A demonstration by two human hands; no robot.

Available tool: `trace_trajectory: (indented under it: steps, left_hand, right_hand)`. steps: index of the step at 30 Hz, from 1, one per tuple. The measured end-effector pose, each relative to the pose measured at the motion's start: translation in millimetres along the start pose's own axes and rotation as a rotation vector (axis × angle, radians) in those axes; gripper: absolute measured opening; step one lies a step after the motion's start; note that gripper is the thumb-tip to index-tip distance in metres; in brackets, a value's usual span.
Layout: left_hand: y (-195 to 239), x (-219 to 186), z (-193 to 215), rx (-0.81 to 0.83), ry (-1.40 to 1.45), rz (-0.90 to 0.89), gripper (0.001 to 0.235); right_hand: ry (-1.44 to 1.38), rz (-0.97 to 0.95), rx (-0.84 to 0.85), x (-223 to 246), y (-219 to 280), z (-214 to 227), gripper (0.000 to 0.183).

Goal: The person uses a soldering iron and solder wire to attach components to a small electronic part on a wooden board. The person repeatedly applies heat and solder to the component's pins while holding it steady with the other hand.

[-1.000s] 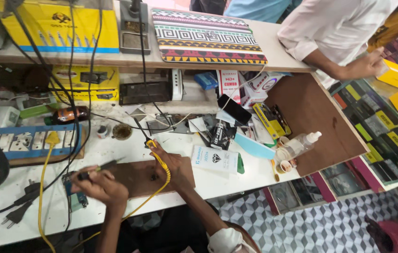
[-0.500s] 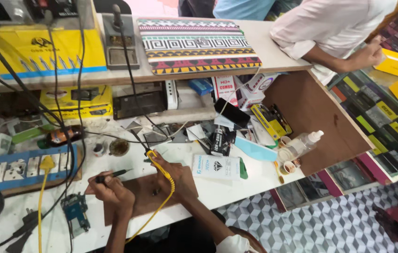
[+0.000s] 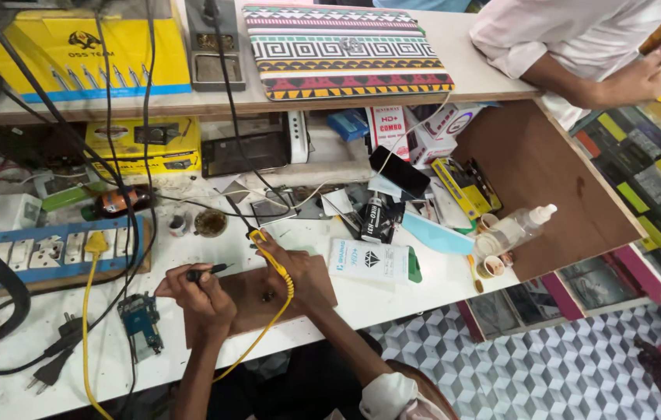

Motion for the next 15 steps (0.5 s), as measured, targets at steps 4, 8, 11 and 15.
trace_trajectory:
  steps: [4,8,11,15]
  left_hand:
    - [39,59,-36,0.192,0.279,0.437,0.029]
    - [70,73,-59,-0.108,0.629,0.439,0.042]
    - [76,71,-67,0.18,0.323,0.522,0.034]
    - [33,28,-20,0.041,0.079,0.24,0.037]
  right_hand:
    - [0.145,-0.087,0.045,-36,13,-9,0.055]
    - [-0.047,0.035,-0.045,-33,19,-5,0.051]
    - [-0.297,-0.184,-0.088,-40,2,-10,0.036]
    - [-0.402,-0.382,-0.191,-36,-20,-30,0.025]
Point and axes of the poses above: each hand's wrist, its own y-axis away from the middle knuckle, its own z-axis out of the back of the hand, x = y × z, the point moved 7 cm from there along -y, towards the middle knuckle, and after that the axes turned 11 degrees about -y, right-handed, at the moved point
